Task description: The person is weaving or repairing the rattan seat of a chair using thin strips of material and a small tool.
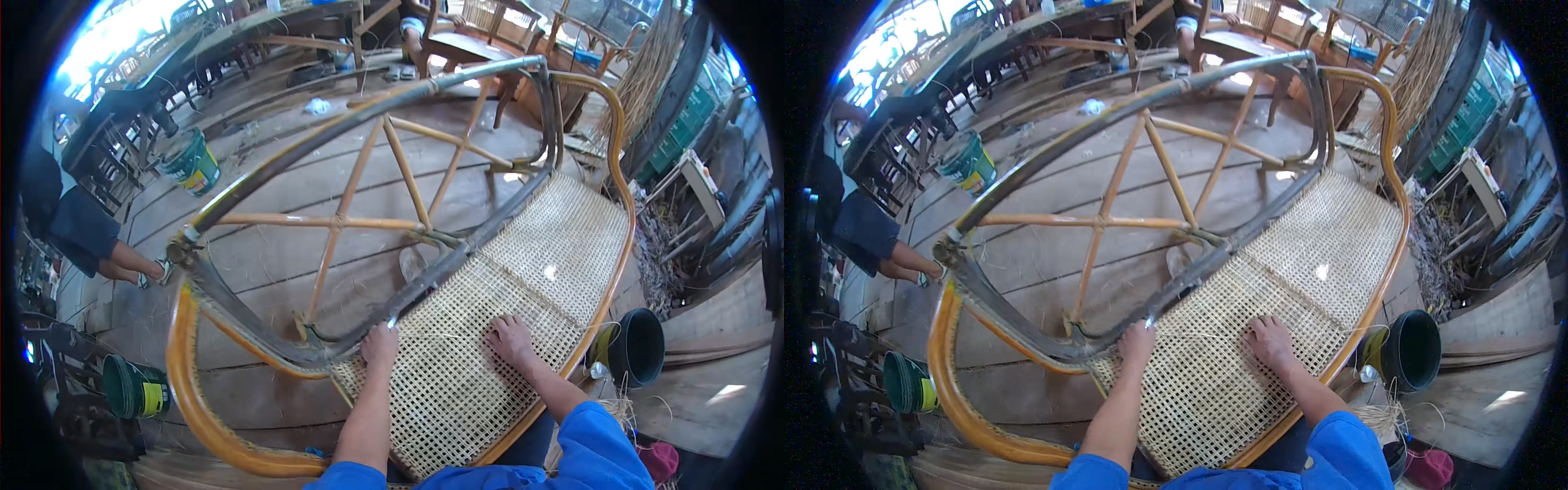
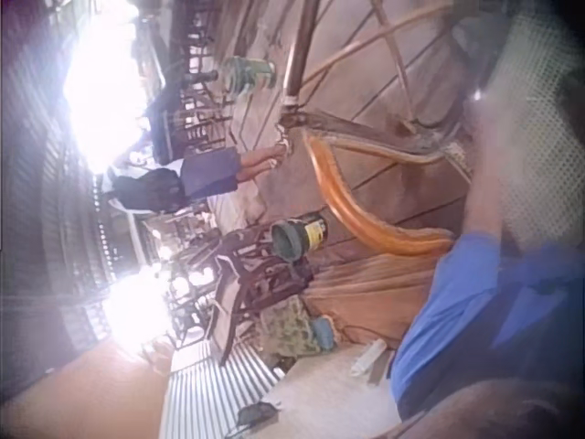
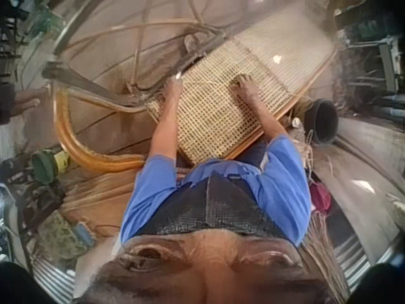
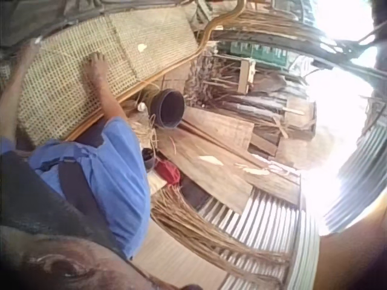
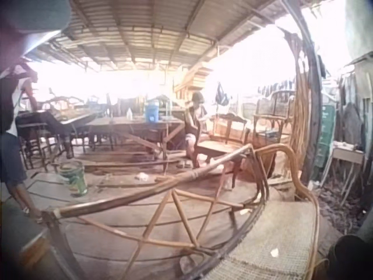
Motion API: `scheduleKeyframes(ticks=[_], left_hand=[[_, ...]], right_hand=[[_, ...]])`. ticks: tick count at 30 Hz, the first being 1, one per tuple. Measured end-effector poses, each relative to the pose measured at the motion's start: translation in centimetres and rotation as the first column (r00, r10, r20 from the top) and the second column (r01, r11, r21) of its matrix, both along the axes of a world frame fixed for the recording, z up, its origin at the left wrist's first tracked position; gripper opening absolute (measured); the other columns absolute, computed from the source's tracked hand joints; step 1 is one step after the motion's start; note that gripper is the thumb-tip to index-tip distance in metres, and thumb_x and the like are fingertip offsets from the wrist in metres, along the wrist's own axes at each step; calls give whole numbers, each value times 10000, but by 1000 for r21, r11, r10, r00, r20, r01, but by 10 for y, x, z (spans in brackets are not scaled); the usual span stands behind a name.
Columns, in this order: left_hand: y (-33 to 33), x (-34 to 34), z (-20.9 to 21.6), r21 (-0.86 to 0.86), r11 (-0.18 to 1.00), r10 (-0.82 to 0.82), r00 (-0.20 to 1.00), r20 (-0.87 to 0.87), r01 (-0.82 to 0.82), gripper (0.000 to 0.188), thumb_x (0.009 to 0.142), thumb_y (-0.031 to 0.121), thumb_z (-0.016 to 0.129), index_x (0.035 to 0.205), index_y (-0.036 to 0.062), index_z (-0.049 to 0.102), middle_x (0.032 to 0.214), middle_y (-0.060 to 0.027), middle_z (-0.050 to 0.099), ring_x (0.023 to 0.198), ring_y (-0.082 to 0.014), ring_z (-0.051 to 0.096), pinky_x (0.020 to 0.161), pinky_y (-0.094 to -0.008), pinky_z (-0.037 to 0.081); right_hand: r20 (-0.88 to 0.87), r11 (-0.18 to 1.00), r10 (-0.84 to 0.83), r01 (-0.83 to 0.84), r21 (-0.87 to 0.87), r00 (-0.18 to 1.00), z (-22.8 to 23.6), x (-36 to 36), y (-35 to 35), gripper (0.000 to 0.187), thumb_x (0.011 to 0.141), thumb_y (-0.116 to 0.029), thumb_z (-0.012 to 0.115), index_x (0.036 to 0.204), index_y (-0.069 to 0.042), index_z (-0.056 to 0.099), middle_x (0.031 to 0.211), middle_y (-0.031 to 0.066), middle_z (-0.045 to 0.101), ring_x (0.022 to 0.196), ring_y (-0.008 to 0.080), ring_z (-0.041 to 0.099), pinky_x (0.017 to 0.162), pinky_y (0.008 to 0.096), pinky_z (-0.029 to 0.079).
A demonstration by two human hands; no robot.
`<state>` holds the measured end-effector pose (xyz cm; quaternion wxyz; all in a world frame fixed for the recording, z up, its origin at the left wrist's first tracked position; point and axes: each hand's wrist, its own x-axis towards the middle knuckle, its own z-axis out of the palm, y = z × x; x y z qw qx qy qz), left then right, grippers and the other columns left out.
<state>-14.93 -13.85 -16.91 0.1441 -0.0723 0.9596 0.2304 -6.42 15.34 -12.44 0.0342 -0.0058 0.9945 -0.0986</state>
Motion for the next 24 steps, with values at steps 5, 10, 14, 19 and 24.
scheduleKeyframes(ticks=[5, 10, 14, 19, 24], left_hand=[[-12, 0, 18, 116, 993, -5, 1000, 20, 3, 394, 855, 410, 532, 972, 49, 639, 966, -198, 651, 932, -374, 618, 798, -484, 473], [-35, -4, -13, 342, 939, 30, 999, 24, -37, 447, 834, 430, 567, 920, -5, 624, 841, -206, 655, 812, -355, 637, 733, -423, 479], [-36, -5, 3, 642, 739, 67, 971, 227, -201, 330, 850, 325, 630, 802, 0, 599, 621, -64, 561, 499, -150, 515, 489, -295, 406], [-41, 9, 9, 762, 529, 116, 921, 372, -374, 254, 885, 282, 622, 791, 49, 579, 601, 13, 511, 435, -77, 444, 402, -231, 352], [-42, 4, 2, 730, 497, 90, 865, 494, -469, 273, 876, 314, 637, 750, 93, 537, 597, 22, 504, 431, -73, 445, 398, -225, 356]], right_hand=[[103, 975, -192, 202, -97, 976, 9, -18, -2, 308, 836, -276, 616, 1101, -119, 597, 1112, 111, 583, 1098, 304, 499, 937, 412, 421], [152, 865, -172, 223, -449, 973, 5, -62, -67, 263, 899, -225, 487, 885, -5, 628, 943, 189, 641, 880, 344, 608, 810, 439, 466], [261, 923, 88, 20, -384, 961, 7, -75, -131, 416, 960, -391, 399, 1063, -62, 630, 1088, 184, 624, 1052, 319, 573, 938, 413, 434], [436, 929, 296, -150, -338, 850, -2, -82, -147, 341, 931, -367, 447, 1041, -103, 633, 1007, 143, 655, 923, 324, 628, 827, 408, 490], [385, 882, 361, -178, -435, 849, -31, -78, -142, 340, 941, -392, 437, 1020, -127, 633, 923, 140, 665, 869, 308, 644, 782, 404, 505]])
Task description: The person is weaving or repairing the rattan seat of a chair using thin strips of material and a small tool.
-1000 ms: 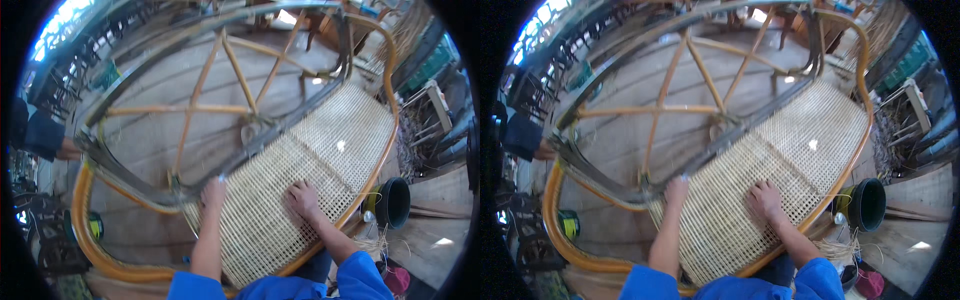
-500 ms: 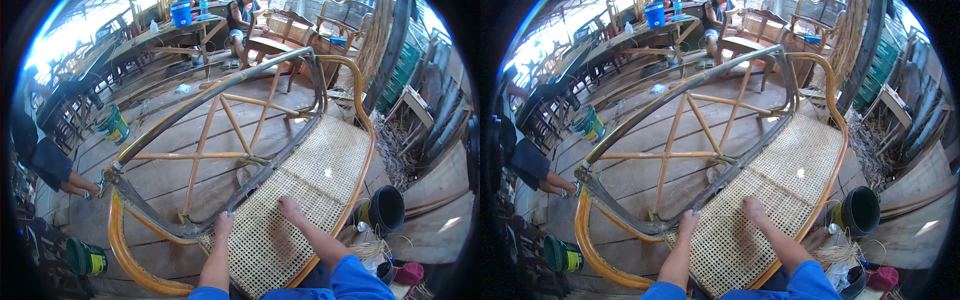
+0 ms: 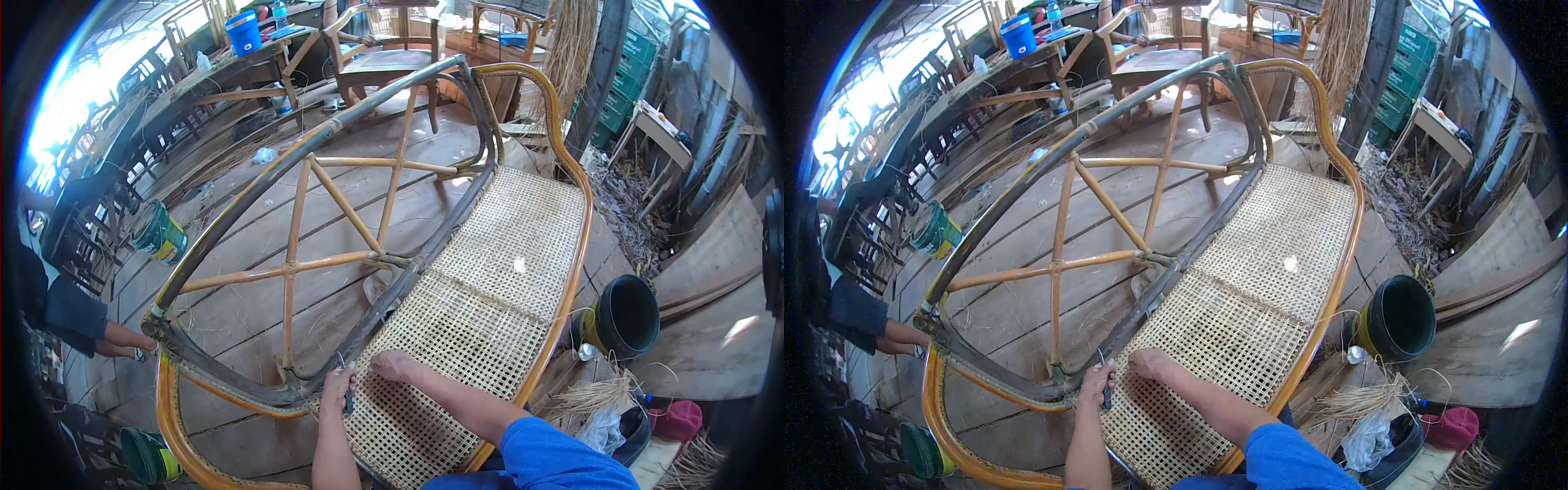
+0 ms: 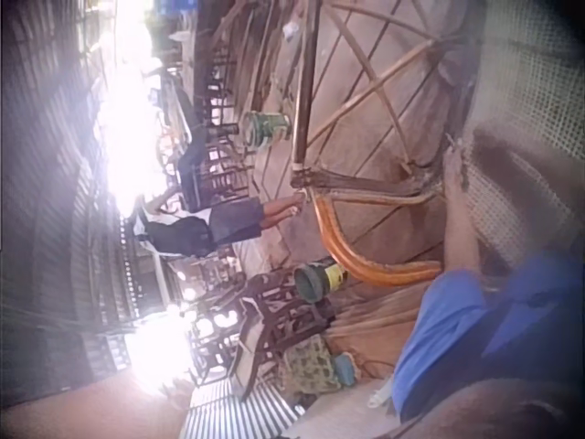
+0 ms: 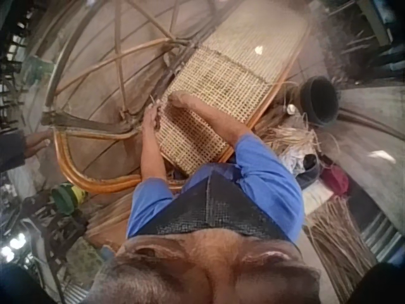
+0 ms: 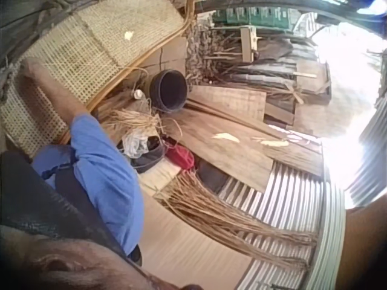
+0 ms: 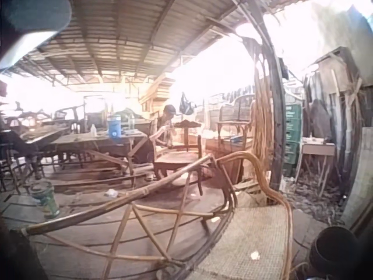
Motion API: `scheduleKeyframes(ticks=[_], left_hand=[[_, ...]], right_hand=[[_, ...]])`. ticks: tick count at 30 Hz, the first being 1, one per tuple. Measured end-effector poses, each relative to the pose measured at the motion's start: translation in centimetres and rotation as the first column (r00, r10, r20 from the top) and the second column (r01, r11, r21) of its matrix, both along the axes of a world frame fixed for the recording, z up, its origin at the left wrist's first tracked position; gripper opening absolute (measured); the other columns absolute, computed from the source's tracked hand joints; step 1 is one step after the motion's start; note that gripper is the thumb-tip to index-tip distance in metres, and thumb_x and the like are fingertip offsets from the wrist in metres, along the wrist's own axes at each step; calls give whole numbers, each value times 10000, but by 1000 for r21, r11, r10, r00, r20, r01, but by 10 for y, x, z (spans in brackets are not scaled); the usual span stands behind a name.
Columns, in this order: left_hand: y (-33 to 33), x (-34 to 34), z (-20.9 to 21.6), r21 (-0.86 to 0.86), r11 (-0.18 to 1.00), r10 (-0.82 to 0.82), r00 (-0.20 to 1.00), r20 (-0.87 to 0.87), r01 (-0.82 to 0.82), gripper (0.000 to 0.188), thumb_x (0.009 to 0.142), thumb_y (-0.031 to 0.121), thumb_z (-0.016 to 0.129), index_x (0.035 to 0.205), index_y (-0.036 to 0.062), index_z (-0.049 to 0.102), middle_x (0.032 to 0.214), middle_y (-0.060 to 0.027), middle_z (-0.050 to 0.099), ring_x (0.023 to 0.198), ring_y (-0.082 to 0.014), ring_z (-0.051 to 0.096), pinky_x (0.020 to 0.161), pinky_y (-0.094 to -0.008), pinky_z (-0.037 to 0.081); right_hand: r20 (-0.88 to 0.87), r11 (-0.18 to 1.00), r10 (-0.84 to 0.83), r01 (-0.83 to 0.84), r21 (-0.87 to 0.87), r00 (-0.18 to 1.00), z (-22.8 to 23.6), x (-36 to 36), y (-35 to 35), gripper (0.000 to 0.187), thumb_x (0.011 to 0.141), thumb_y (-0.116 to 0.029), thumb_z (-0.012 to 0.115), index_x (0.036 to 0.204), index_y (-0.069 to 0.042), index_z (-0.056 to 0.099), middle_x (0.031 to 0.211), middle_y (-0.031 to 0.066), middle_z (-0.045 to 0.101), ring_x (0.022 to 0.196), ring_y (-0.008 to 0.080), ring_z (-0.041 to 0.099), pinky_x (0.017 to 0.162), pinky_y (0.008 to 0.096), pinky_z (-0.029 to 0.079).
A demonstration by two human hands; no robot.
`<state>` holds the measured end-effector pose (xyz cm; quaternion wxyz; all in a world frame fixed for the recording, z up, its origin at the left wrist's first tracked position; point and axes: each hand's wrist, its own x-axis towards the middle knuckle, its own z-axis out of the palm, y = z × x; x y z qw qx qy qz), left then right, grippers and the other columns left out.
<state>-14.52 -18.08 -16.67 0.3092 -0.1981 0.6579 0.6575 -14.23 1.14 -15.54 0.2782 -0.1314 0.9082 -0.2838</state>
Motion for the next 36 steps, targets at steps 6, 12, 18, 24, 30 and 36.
scheduleKeyframes(ticks=[6, 12, 18, 24, 30, 36], left_hand=[[2, -3, -1, -31, 1000, -1, 997, 71, 3, 285, 884, 326, 621, 754, 85, 542, 599, 19, 496, 429, -68, 445, 387, -231, 350], [2, -4, -4, -38, 999, 5, 997, 73, -3, 310, 864, 362, 649, 711, 122, 525, 574, 36, 496, 397, -69, 429, 369, -224, 330], [5, -5, 0, -21, 1000, 9, 997, 77, -7, 313, 861, 371, 652, 713, 124, 531, 575, 41, 495, 416, -63, 440, 378, -218, 333], [6, -3, 1, -11, 1000, 19, 997, 78, -18, 309, 863, 372, 649, 719, 124, 534, 578, 40, 491, 416, -62, 433, 381, -216, 335], [2, -4, 4, -36, 996, 85, 991, 98, -82, 287, 869, 335, 646, 726, 103, 556, 583, 34, 505, 424, -64, 438, 395, -216, 340], [4, -5, 4, 23, 999, 36, 995, 98, -38, 278, 873, 328, 644, 749, 95, 558, 591, 37, 506, 426, -57, 440, 396, -208, 350]], right_hand=[[-60, 977, -203, 198, -82, 977, -5, 9, -1, 314, 933, -389, 457, 940, -118, 615, 843, 138, 659, 780, 309, 638, 729, 397, 509], [-102, 969, -246, 240, -68, 964, -5, 12, -5, 326, 939, -405, 439, 931, -117, 592, 790, 134, 650, 706, 313, 637, 680, 420, 513], [-86, 961, -269, 263, -81, 959, -2, 14, -2, 325, 941, -406, 435, 917, -120, 587, 789, 122, 653, 718, 315, 637, 709, 419, 504], [-131, 959, -280, 271, -83, 951, -13, 14, -4, 307, 935, -407, 440, 913, -142, 595, 783, 104, 654, 720, 296, 632, 817, 411, 452], [-141, 962, -270, 260, -83, 953, -6, 15, -8, 312, 926, -417, 452, 935, -151, 615, 809, 105, 663, 724, 297, 637, 755, 399, 479], [-247, 958, -288, 280, -70, 925, -8, 16, -5, 289, 907, -378, 473, 929, -131, 623, 814, 123, 671, 715, 327, 642, 679, 420, 510]])
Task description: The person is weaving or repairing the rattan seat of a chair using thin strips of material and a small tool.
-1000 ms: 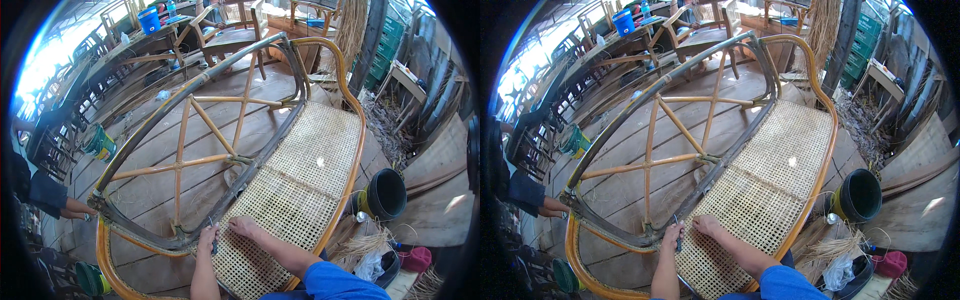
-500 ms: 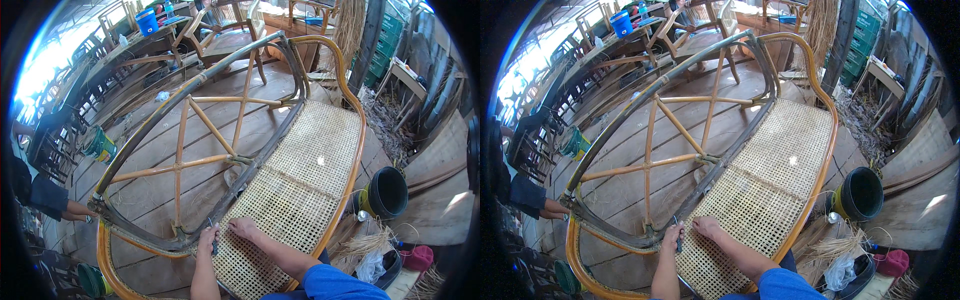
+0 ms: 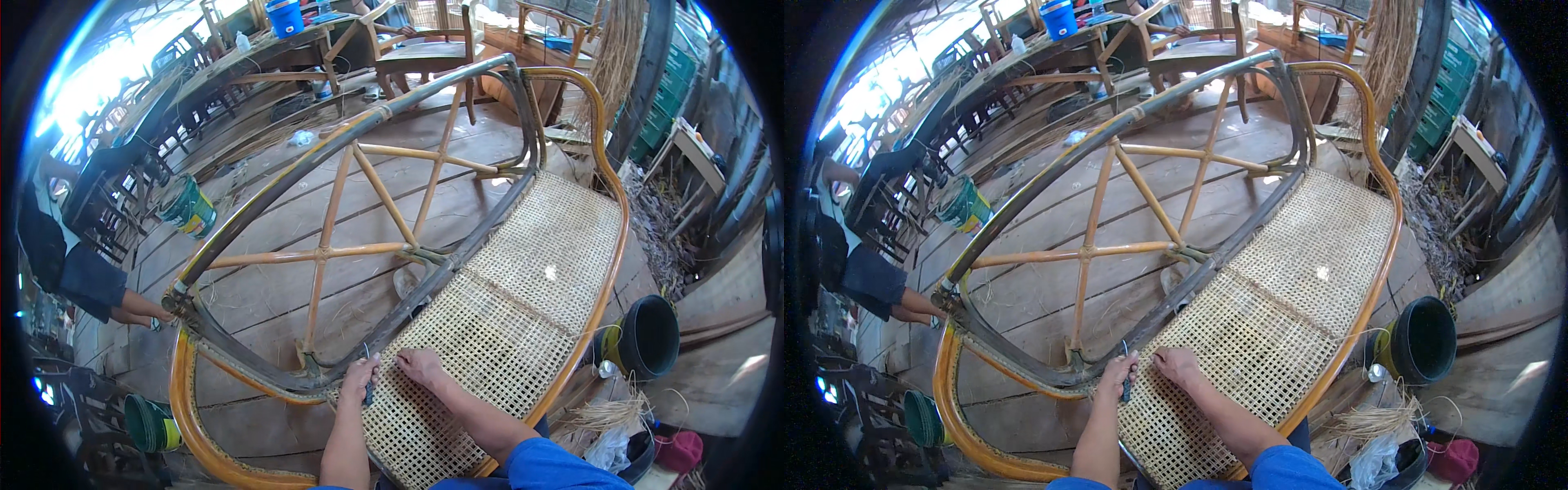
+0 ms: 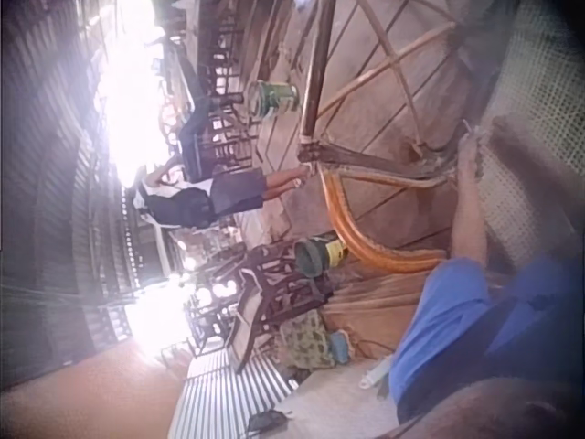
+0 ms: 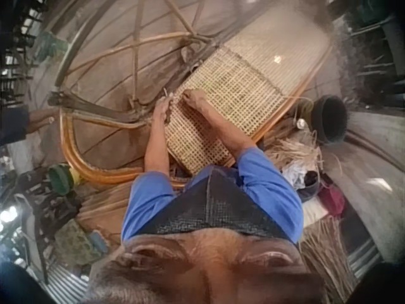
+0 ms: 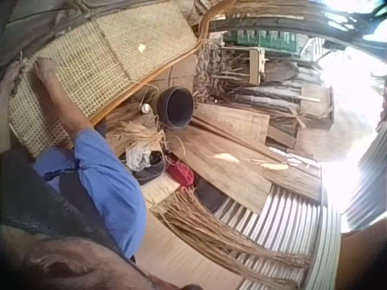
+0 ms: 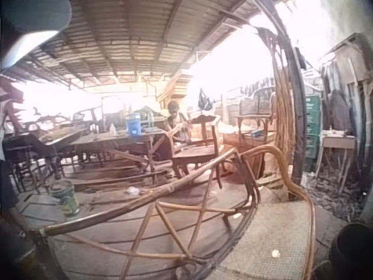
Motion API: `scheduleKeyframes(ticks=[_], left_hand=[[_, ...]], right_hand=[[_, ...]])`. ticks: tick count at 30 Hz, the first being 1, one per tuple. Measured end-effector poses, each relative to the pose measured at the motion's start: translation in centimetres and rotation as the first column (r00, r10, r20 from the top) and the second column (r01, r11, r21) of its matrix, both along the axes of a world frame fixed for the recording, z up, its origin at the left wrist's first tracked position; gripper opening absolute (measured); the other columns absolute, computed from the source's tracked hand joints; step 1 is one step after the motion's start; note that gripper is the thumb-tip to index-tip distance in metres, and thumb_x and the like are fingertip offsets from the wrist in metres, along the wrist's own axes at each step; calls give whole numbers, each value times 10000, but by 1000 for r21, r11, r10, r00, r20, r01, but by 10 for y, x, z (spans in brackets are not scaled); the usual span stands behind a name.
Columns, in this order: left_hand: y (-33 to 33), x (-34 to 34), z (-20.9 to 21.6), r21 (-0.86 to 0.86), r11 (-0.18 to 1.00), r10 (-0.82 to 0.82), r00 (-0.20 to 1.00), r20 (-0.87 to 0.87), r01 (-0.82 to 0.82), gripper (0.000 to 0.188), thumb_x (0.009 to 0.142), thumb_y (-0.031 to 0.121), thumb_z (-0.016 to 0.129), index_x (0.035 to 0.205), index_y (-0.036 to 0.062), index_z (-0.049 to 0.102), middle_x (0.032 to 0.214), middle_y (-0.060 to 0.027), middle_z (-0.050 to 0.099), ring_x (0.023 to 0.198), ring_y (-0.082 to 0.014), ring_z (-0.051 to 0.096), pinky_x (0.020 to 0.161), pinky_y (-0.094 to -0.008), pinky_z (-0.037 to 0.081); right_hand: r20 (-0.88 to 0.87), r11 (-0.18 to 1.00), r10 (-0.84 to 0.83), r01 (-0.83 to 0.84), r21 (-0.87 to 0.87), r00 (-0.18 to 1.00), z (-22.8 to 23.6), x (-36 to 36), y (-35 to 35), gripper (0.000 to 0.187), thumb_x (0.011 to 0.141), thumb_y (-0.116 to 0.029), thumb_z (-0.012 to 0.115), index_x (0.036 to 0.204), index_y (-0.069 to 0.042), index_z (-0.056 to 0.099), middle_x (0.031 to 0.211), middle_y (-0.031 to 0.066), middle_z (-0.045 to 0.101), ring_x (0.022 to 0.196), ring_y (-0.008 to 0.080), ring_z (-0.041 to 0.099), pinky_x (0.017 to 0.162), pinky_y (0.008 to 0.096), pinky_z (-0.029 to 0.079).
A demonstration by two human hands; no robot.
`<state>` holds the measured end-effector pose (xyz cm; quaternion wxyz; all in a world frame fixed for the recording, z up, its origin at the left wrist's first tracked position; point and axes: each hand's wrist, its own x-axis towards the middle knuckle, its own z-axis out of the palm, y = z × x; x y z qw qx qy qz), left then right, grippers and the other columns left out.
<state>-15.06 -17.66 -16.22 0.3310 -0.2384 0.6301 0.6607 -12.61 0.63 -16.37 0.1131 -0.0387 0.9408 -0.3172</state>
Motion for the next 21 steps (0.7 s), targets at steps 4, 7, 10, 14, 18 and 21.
scheduleKeyframes(ticks=[4, 7, 10, 14, 18, 21], left_hand=[[-1, 3, -1, -9, 1000, 11, 1000, 6, -11, 279, 874, 329, 642, 752, 92, 561, 590, 36, 506, 426, -57, 439, 397, -209, 352], [-2, 2, -3, 1, 1000, 10, 1000, 7, -10, 277, 872, 328, 644, 755, 90, 563, 589, 36, 505, 423, -57, 437, 394, -210, 352], [-3, 2, -6, -3, 1000, 9, 1000, 6, -9, 279, 871, 330, 645, 753, 92, 561, 588, 37, 503, 419, -56, 432, 391, -211, 347], [0, 1, -1, -18, 1000, -3, 1000, 9, 3, 282, 867, 334, 649, 735, 102, 560, 579, 42, 498, 413, -55, 428, 383, -214, 342], [1, 0, 0, -26, 1000, -1, 1000, 15, 2, 289, 862, 339, 654, 709, 115, 554, 571, 47, 495, 413, -55, 428, 380, -218, 339], [0, 1, 1, -37, 999, -15, 1000, -6, 15, 294, 863, 339, 653, 702, 118, 547, 571, 49, 494, 413, -55, 428, 382, -220, 340]], right_hand=[[43, 999, 24, -26, 46, 999, 1, -1, -2, 294, 916, -382, 466, 947, -128, 611, 798, 119, 670, 706, 326, 642, 676, 417, 504], [75, 999, -13, 9, 49, 997, 2, 0, -4, 300, 909, -402, 459, 870, -143, 604, 780, 108, 659, 691, 318, 632, 706, 414, 489], [33, 998, 12, -14, 57, 999, 1, 1, -4, 296, 906, -394, 462, 864, -140, 607, 768, 110, 658, 674, 322, 629, 698, 421, 491], [-12, 1000, -26, 26, 0, 1000, 0, 1, -2, 290, 909, -381, 457, 861, -142, 615, 759, 112, 658, 679, 310, 631, 704, 417, 490], [16, 1000, -19, 19, -10, 1000, -2, 1, -2, 275, 908, -364, 466, 862, -136, 612, 747, 110, 654, 669, 308, 630, 692, 416, 496], [30, 1000, -19, 20, -22, 999, -2, 0, -3, 267, 902, -364, 480, 872, -133, 610, 739, 107, 650, 666, 310, 629, 671, 416, 503]])
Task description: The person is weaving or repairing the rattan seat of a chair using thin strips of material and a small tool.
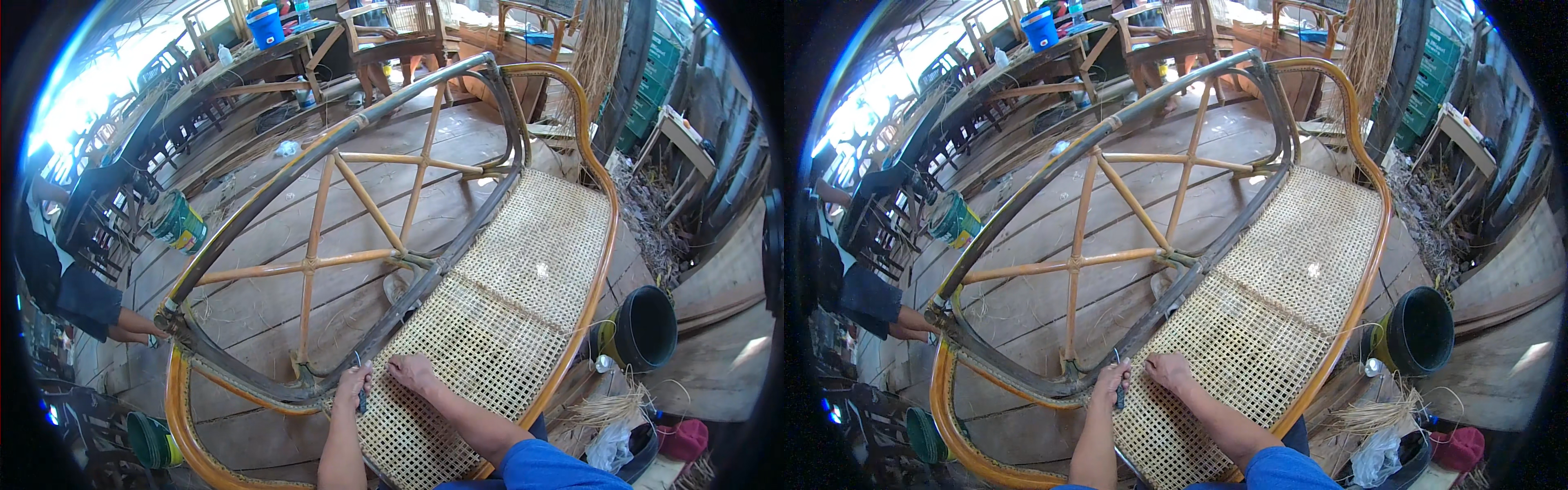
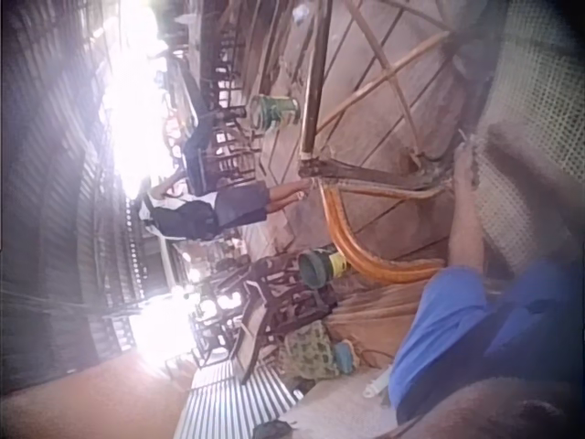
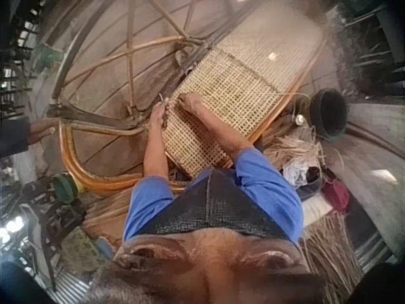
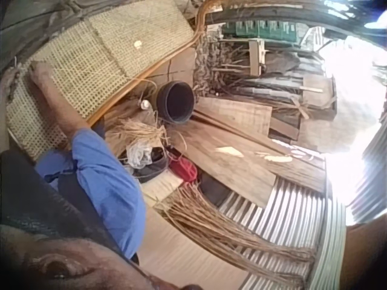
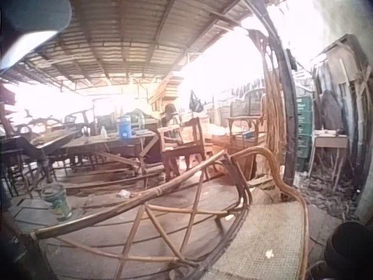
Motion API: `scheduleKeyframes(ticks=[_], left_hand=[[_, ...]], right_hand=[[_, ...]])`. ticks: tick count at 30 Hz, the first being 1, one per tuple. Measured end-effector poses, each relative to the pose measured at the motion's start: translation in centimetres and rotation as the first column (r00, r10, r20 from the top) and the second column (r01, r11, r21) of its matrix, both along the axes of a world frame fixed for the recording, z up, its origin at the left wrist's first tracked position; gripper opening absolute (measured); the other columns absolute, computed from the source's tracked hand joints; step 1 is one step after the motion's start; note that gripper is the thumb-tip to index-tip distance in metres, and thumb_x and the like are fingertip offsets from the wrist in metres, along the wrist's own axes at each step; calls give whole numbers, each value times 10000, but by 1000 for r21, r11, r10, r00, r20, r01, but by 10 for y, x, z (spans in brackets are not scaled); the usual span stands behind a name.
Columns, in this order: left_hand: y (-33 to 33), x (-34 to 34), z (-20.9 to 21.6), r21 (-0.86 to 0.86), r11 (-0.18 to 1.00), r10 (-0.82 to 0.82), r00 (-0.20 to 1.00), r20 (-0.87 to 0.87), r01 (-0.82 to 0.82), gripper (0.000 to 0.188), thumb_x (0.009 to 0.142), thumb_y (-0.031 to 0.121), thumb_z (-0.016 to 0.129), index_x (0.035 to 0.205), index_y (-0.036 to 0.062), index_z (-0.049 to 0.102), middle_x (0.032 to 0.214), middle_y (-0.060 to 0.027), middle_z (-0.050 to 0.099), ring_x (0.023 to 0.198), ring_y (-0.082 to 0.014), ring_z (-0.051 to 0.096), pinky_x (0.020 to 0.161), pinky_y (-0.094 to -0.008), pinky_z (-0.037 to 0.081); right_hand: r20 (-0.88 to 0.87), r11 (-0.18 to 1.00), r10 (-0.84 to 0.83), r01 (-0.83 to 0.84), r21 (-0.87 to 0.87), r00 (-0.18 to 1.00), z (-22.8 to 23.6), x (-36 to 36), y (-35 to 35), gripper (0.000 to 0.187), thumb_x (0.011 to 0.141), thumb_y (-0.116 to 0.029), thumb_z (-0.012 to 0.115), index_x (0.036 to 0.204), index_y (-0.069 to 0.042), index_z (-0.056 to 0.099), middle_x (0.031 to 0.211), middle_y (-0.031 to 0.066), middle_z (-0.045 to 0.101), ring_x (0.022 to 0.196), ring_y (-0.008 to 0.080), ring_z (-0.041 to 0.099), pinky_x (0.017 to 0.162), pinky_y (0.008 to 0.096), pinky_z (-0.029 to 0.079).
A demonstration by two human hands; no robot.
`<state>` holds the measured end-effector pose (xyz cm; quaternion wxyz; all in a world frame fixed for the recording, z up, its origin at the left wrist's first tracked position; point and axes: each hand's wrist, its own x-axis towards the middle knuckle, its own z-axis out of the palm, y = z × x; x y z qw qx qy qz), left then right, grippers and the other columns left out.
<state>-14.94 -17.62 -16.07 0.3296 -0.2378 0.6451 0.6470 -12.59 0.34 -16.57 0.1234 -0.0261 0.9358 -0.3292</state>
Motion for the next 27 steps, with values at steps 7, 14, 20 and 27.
scheduleKeyframes(ticks=[7, 14, 20, 27], left_hand=[[0, 0, 3, 4, 1000, -6, 1000, 6, 6, 295, 859, 354, 659, 735, 110, 547, 595, 39, 504, 427, -67, 437, 407, -228, 357], [-2, -2, -6, 16, 1000, 12, 999, 32, -13, 297, 871, 348, 646, 733, 111, 529, 592, 39, 490, 417, -57, 429, 381, -212, 357], [1, -2, -1, 27, 999, 20, 999, 35, -21, 301, 865, 351, 653, 733, 110, 529, 593, 37, 492, 418, -54, 430, 381, -206, 358], [-3, -2, -9, 60, 998, 25, 999, 32, -27, 301, 864, 347, 653, 721, 104, 546, 573, 48, 484, 416, -53, 429, 380, -211, 356]], right_hand=[[42, 1000, 0, 0, 9, 999, 9, 2, 1, 264, 902, -369, 485, 897, -134, 605, 739, 109, 649, 675, 308, 631, 694, 415, 502], [25, 1000, -1, 1, 30, 1000, 5, 2, 0, 265, 918, -363, 459, 881, -146, 607, 748, 97, 656, 685, 296, 634, 803, 421, 458], [7, 1000, -14, 14, 18, 1000, 6, 2, 0, 255, 908, -363, 478, 867, -146, 607, 724, 96, 651, 660, 284, 633, 747, 408, 481], [-5, 999, -28, 28, -19, 1000, 8, 3, 1, 263, 896, -345, 480, 872, -121, 616, 756, 122, 654, 660, 322, 632, 644, 409, 513]])
